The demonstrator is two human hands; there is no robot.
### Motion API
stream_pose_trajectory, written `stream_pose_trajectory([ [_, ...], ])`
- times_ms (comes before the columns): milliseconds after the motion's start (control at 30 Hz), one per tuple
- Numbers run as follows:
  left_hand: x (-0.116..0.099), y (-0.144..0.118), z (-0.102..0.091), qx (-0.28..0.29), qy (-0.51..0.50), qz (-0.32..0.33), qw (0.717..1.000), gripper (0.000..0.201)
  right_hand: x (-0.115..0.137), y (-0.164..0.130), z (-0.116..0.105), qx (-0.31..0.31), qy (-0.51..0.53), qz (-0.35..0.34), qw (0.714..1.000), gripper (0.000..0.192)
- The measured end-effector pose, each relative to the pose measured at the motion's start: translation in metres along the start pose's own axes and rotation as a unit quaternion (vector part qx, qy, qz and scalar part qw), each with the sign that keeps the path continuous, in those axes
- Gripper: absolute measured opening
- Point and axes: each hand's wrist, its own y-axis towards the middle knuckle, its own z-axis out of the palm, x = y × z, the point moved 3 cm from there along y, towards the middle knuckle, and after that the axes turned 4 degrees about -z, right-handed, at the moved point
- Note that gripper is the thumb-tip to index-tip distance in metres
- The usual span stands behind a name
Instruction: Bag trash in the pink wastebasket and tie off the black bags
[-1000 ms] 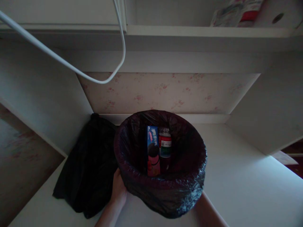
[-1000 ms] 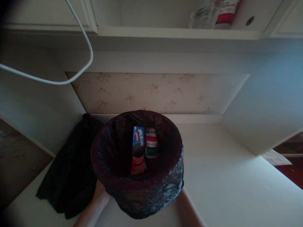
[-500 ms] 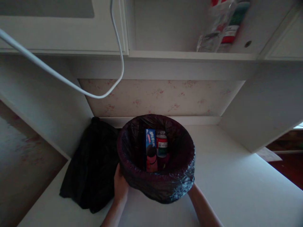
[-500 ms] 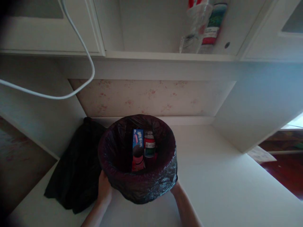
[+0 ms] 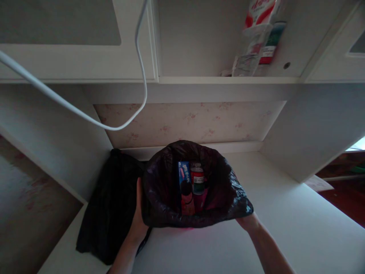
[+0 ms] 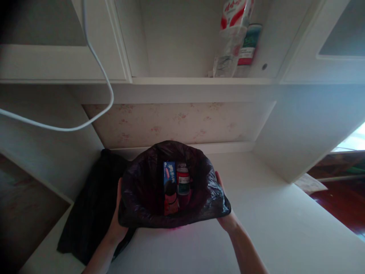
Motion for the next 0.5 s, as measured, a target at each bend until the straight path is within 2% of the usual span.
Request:
stream_pose_trajectory([
  [67, -0.010, 0.008, -0.001, 0.026, 0.003, 0.027, 0.999, 0.125, 0.008, 0.005, -0.004, -0.024, 0.011, -0.006, 1.000, 0.096],
  [133, -0.016, 0.018, -0.006, 0.045, 0.005, 0.024, 0.999, 0.124, 0.017, 0.011, -0.006, -0.025, 0.005, -0.006, 1.000, 0.101],
  [267, -0.028, 0.040, -0.011, 0.065, 0.017, 0.008, 0.998, 0.102, 0.041, 0.032, -0.010, -0.001, -0.023, -0.021, 1.000, 0.110],
  [400, -0.054, 0.055, 0.000, 0.083, 0.058, 0.059, 0.993, 0.076, 0.063, 0.060, -0.007, 0.040, -0.043, -0.045, 0.997, 0.111],
  [500, -0.076, 0.066, 0.012, 0.100, 0.095, 0.089, 0.986, 0.069, 0.075, 0.084, -0.002, 0.071, -0.102, -0.053, 0.991, 0.101],
])
